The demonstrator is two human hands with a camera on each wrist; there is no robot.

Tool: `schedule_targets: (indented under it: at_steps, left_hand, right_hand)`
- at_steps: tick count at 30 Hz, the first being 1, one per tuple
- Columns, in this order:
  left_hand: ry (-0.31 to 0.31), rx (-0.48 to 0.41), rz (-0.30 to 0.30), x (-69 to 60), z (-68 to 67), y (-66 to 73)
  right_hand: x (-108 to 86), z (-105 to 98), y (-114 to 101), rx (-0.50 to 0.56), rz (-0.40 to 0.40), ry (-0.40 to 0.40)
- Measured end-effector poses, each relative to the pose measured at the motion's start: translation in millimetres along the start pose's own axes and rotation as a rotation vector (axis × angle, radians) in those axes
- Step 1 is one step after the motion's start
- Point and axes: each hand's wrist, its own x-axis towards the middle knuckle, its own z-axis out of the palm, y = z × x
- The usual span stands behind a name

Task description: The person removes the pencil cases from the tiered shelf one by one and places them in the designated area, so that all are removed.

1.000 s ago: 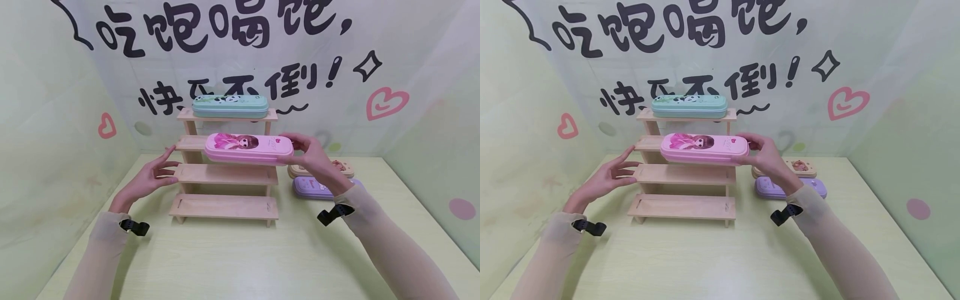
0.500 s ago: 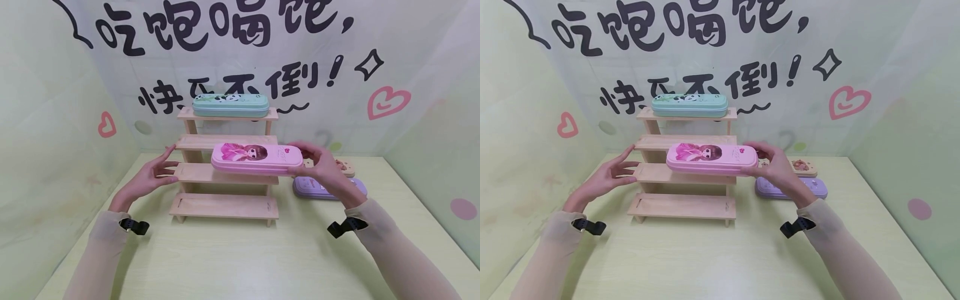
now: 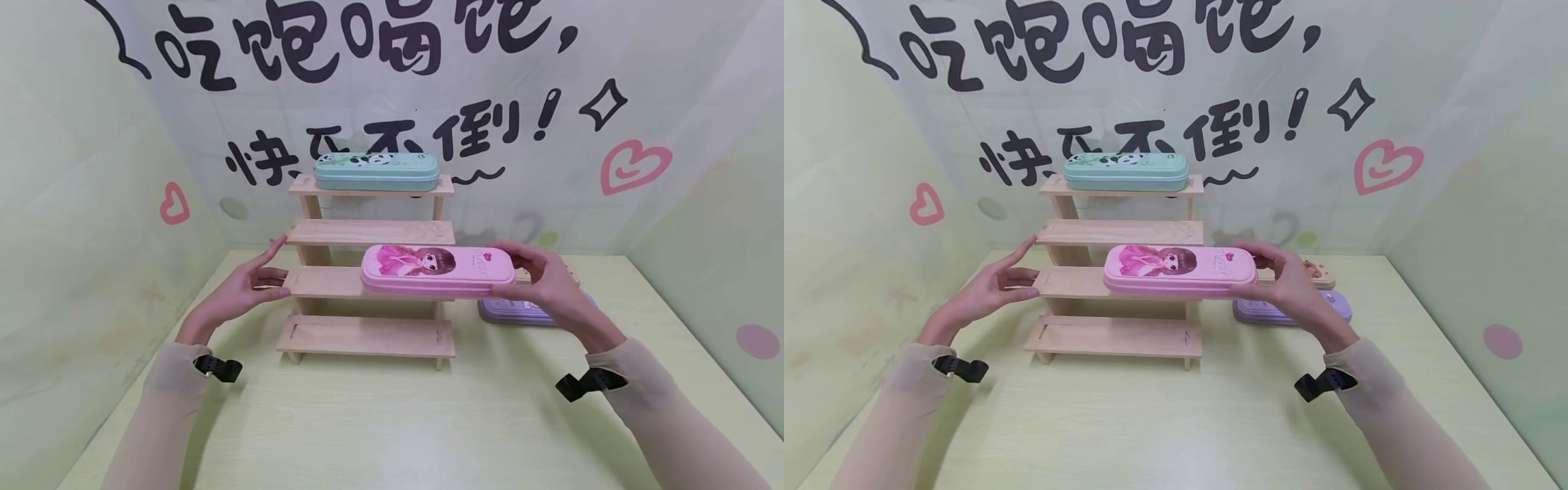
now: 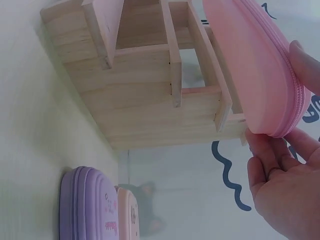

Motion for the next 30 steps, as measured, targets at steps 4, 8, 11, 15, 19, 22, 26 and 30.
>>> schedule_targets:
  at_steps: [4, 8, 11, 15, 19, 22, 26, 30]
  left_hand:
    - [-0.003, -0.005, -0.006, -0.3, -0.7, 0.8]
    - [-0.001, -0.02, -0.006, -0.7, -0.1, 2.7]
    - [0.0, -0.035, -0.005, -0.7, 0.5, 3.5]
    - [0.001, -0.042, -0.005, -0.7, 0.8, 3.4]
    - [0.004, -0.031, -0.01, -1.5, 1.2, 3.1]
    - [0.005, -0.026, -0.012, -2.0, 1.3, 2.2]
    - [0.006, -0.033, -0.011, -2.5, 1.7, 1.4]
    - [0.006, -0.037, -0.01, -1.7, 1.3, 0.9]
  right_hand:
    - [-5.1, -6, 2, -0.031, -0.008, -0.004]
    - [-8.6, -13, 4, -0.024, -0.016, -0.011]
    - [-12.2, -17, 6, -0.015, -0.02, -0.013]
    - [-19.8, -23, 9, -0.043, -0.014, -0.008]
    - [-29.3, -30, 12, -0.062, -0.005, -0.003]
    - [-36.0, -36, 16, -0.055, -0.005, -0.011]
    - [-46.2, -45, 22, -0.032, -0.002, -0.014]
    - [-56.3, -55, 26, 0.002, -0.004, -0.018]
